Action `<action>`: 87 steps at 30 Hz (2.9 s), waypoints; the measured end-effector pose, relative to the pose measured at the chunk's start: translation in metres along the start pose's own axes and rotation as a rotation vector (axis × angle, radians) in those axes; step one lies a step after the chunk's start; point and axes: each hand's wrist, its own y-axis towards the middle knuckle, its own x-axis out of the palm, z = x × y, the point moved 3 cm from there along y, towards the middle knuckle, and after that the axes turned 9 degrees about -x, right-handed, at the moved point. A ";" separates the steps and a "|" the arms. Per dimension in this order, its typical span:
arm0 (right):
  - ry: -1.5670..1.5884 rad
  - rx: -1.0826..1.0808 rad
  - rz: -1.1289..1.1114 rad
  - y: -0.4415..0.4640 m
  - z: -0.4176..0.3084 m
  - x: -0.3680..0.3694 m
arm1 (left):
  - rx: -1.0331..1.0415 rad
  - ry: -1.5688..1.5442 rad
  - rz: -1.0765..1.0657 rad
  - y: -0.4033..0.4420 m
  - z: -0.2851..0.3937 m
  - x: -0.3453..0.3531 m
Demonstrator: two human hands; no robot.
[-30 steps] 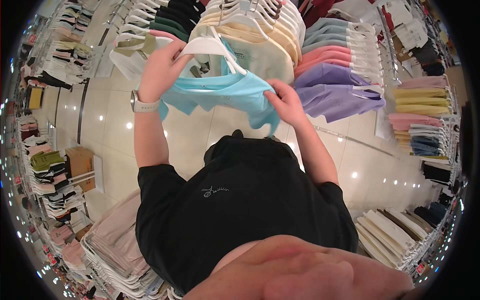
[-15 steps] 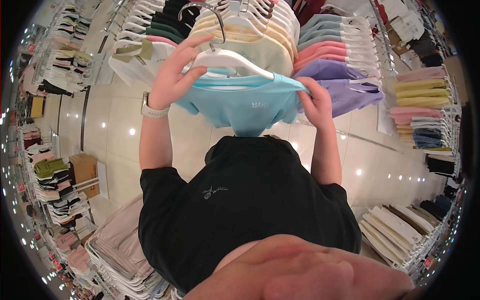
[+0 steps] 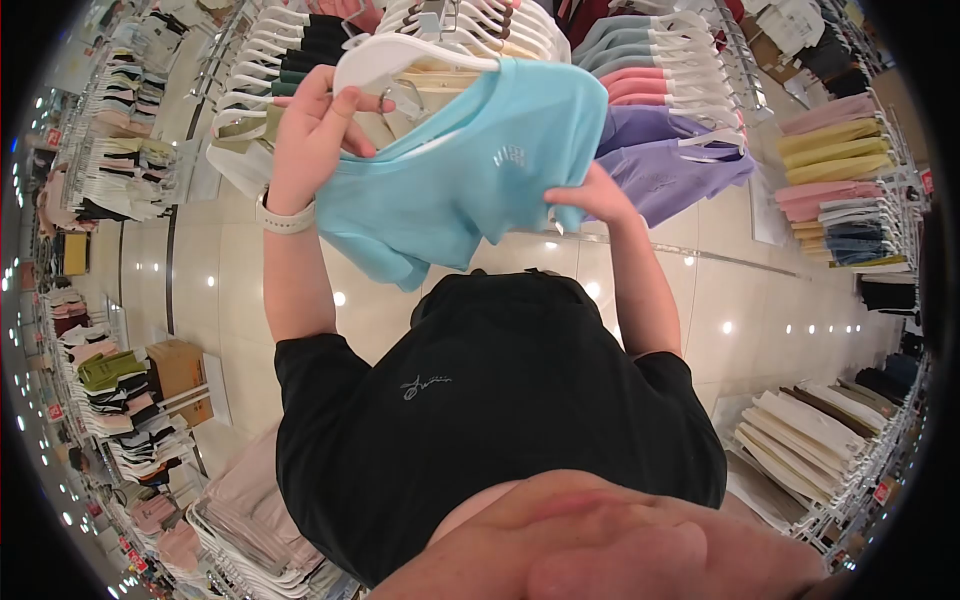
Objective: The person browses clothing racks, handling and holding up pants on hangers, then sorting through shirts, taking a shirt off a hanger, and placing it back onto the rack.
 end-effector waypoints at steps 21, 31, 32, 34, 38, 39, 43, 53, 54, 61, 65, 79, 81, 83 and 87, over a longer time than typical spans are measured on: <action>0.459 0.096 0.286 -0.025 0.033 -0.001 | -0.154 -0.015 0.192 -0.003 -0.027 -0.042; 0.111 0.134 -0.189 -0.041 0.029 -0.009 | -0.143 -0.022 0.254 -0.001 -0.024 -0.050; 0.051 0.173 -0.209 -0.039 0.030 -0.007 | -0.146 -0.006 0.250 -0.001 -0.020 -0.051; 0.045 0.227 -0.251 -0.038 0.041 -0.013 | -0.158 0.028 0.260 0.001 -0.015 -0.053; 0.134 0.164 -0.038 -0.032 0.043 -0.016 | -0.186 0.038 0.284 0.005 -0.015 -0.066; 0.044 0.120 -0.012 -0.030 0.030 -0.011 | -0.194 0.027 0.282 0.006 -0.015 -0.070; -0.113 0.086 0.083 -0.026 0.015 -0.018 | -0.214 -0.010 0.295 0.006 -0.015 -0.082; -0.148 0.061 0.183 -0.017 0.029 -0.035 | -0.263 -0.066 0.278 -0.010 0.000 -0.084; -0.192 0.051 0.210 -0.014 0.032 -0.036 | -0.270 -0.074 0.272 -0.014 0.002 -0.082; -0.629 -0.224 0.504 0.020 0.054 -0.016 | -0.320 -0.121 0.315 -0.023 0.001 -0.083; -0.780 -0.577 0.377 0.012 0.057 0.059 | -0.285 -0.180 0.300 -0.026 0.001 -0.086; -0.934 -0.393 -0.204 0.043 0.088 0.244 | -0.237 -0.264 0.324 -0.047 0.025 -0.076; -0.936 -0.506 -0.245 0.052 0.103 0.241 | -0.212 -0.261 0.289 -0.051 0.026 -0.080; -0.913 -0.569 -0.253 0.052 0.112 0.233 | -0.234 -0.257 0.327 -0.053 0.027 -0.086; -0.855 -0.464 -0.269 0.036 0.135 0.186 | -0.274 -0.257 0.375 -0.060 0.026 -0.101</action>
